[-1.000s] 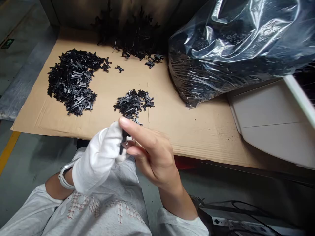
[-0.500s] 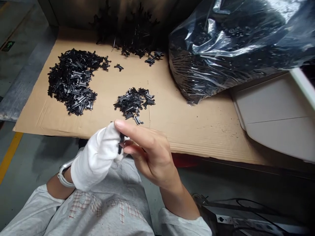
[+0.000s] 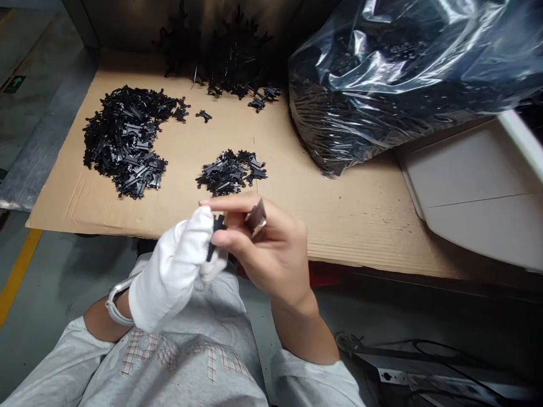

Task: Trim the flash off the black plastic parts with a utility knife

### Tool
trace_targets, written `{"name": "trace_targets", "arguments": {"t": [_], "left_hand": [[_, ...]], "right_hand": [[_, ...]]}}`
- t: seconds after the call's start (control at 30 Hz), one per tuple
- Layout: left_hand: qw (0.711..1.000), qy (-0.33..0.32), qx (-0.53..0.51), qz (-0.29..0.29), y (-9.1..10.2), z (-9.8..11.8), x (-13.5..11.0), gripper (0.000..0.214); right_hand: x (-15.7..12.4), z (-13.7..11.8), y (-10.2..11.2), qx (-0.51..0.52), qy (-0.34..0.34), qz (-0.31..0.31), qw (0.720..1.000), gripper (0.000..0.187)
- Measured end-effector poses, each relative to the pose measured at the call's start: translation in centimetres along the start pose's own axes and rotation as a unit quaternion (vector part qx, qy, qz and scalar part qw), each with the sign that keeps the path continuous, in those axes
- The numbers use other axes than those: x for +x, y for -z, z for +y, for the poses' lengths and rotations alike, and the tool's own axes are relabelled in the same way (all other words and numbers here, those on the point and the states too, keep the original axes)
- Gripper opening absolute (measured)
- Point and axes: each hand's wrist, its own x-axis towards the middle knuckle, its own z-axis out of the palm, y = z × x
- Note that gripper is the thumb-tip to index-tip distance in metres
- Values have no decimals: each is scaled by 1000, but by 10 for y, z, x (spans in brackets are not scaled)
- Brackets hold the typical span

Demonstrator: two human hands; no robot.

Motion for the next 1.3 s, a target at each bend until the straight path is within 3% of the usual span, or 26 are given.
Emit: {"name": "trace_targets", "arguments": {"t": [0.2, 0.3, 0.5, 0.63, 0.7, 0.9, 0.97, 1.0, 1.07, 1.13, 1.17, 1.23, 1.3], "left_hand": [[992, 45, -85, -79, 4, 5, 4, 56], [985, 61, -117, -111, 5, 7, 9, 55], [988, -17, 28, -152, 18, 1, 15, 50], [987, -68, 144, -18, 31, -6, 21, 28], [981, -66, 181, 38, 34, -6, 24, 33], [965, -75, 249, 19, 36, -6, 33, 32], [933, -113, 336, 58, 42, -10, 39, 29], [903, -131, 398, 96, 47, -12, 41, 27], [806, -132, 542, 196, 61, -15, 45, 27], [695, -68, 666, 262, 75, -16, 45, 36], [654, -35, 705, 274, 82, -16, 44, 41], [615, -1, 740, 271, 90, -14, 43, 45], [614, 3, 745, 260, 93, -12, 42, 40]], "right_hand": [[10, 10, 3, 95, -66, -66, 991, 35], [11, 14, 3, 128, -98, -68, 985, 35], [12, 12, 2, 192, -122, -67, 971, 32], [12, 16, 4, 188, -146, -69, 969, 32], [12, 18, 5, 150, -143, -55, 977, 33], [17, 26, 9, 24, -151, -49, 987, 30], [21, 34, 15, -38, -159, -47, 986, 26], [23, 40, 19, -80, -165, -40, 982, 25], [28, 52, 26, -177, -182, -30, 967, 26], [32, 64, 31, -260, -193, -28, 946, 30], [33, 69, 33, -289, -196, -31, 937, 32], [33, 75, 33, -326, -197, -33, 924, 33], [32, 76, 32, -347, -194, -23, 918, 31]]}}
